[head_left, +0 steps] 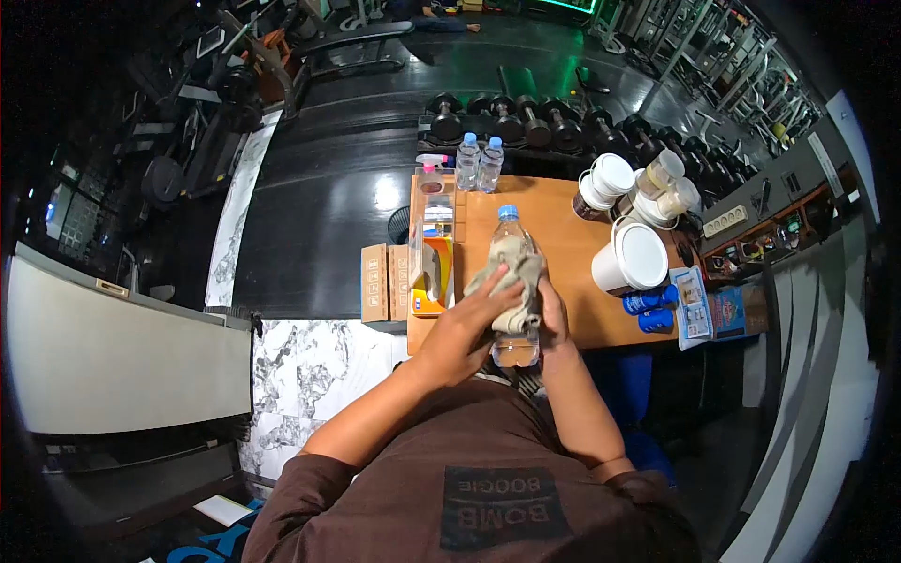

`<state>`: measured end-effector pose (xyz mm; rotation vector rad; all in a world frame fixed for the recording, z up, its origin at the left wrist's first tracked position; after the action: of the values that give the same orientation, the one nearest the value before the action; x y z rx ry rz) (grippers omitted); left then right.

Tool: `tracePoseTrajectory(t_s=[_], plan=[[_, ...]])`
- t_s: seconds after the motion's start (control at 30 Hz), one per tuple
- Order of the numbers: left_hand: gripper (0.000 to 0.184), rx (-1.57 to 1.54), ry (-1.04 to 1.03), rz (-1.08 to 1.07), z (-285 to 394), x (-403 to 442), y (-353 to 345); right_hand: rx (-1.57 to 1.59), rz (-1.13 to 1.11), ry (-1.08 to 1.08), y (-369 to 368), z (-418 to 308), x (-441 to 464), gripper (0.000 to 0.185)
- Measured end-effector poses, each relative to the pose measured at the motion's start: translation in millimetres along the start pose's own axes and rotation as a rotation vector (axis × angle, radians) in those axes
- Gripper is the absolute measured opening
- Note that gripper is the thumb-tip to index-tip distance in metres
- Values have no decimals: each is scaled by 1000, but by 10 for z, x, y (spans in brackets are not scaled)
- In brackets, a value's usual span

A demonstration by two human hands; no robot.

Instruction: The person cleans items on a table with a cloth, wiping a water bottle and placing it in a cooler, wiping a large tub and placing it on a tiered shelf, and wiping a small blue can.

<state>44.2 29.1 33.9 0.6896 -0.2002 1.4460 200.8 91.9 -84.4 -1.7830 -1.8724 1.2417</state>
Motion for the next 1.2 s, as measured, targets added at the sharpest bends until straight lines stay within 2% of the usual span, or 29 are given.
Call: tracePoseTrajectory(t_s=[0.07, 0.13, 0.17, 0.2, 0.27, 0.3, 0.37, 0.4, 0.43, 0.47, 0.53, 0.57, 0.6, 0.67, 0.7, 0.73, 0.8, 0.83, 0.87, 0.93, 1.0, 1.03, 1.07, 1.13, 1.17, 1.2], plan=[[60, -59, 41, -70, 79, 3, 61, -19, -21, 70, -97, -56, -79, 52], [52, -129, 75, -157, 109, 43, 159, -105, -57, 196, -255, -162, -148, 53], [40, -142, 285, -85, 14, 7, 226, -24, 14, 123, -68, -41, -47, 51], [34, -175, 349, 15, -115, -9, 273, -23, 13, 122, -127, -73, -89, 51], [36, -395, 547, 116, -425, -12, 332, -112, 25, -50, -377, -124, -242, 42], [36, -393, 547, 117, -506, 18, 320, -131, 102, -4, -467, -150, -278, 45], [42, -230, 543, 139, -628, 58, 267, -103, 72, -56, -411, -90, -234, 44], [47, -64, 206, 214, -390, 148, 232, -75, 44, -107, -394, -64, -222, 44], [50, 30, 141, 147, -256, 123, 150, -23, -102, -51, -480, -121, -231, 40], [53, 123, 77, 79, -147, 62, 88, 85, 51, -2, -473, -127, -161, 34], [57, 123, 19, -5, -11, -11, 39, 85, 77, -20, -438, -166, -132, 31], [55, 66, 117, -87, 22, -60, 48, 106, 126, 91, -417, -184, -150, 32], [55, 62, 120, -90, 87, -58, 100, 107, 132, 91, -298, -177, -102, 32], [48, -88, 23, -198, 250, -68, 152, -35, 97, 97, 0, -160, 39, 33], [39, -120, 173, -214, 218, -70, 200, -30, 86, 76, -29, -168, 10, 34], [39, -120, 173, -215, 165, -66, 262, -29, 87, 76, -192, -212, -78, 34], [39, -285, 575, -143, -181, -59, 349, 107, 172, -45, -531, -249, -274, 40], [40, -414, 570, -32, -270, -10, 340, 18, 51, -37, -472, -238, -242, 43], [41, -543, 562, 80, -360, 32, 314, -19, 80, -41, -367, -186, -220, 45], [46, -455, 500, 126, -278, 143, 269, -75, 43, 21, -420, -168, -224, 51], [51, -105, 307, -91, -46, 183, 129, 272, 160, -116, -167, 50, -19, 56], [53, -28, 108, -125, 35, 168, 27, 331, 141, -155, -58, 46, 84, 59], [56, 50, -90, -161, 113, 115, -51, 306, 84, -29, 102, 53, 89, 51], [58, 20, -62, -186, 164, 38, -38, 61, 164, 153, -81, -131, 51, 41], [56, -57, -15, -226, 162, 5, -16, 37, 198, 165, 110, -160, 164, 33], [54, -135, 32, -266, 150, -25, 8, 38, 203, 165, 41, -192, 100, 33]])
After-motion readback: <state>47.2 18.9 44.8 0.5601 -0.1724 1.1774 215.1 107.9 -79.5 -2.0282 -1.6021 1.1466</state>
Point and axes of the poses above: each hand's wrist, its own x-axis towards the middle knuckle, its own y-axis out of the back of the hand, z = x × y, the point moved 5 cm from there along x, towards the middle knuckle, and after that the axes turned 15 degrees about z, right-handed, at the moved point
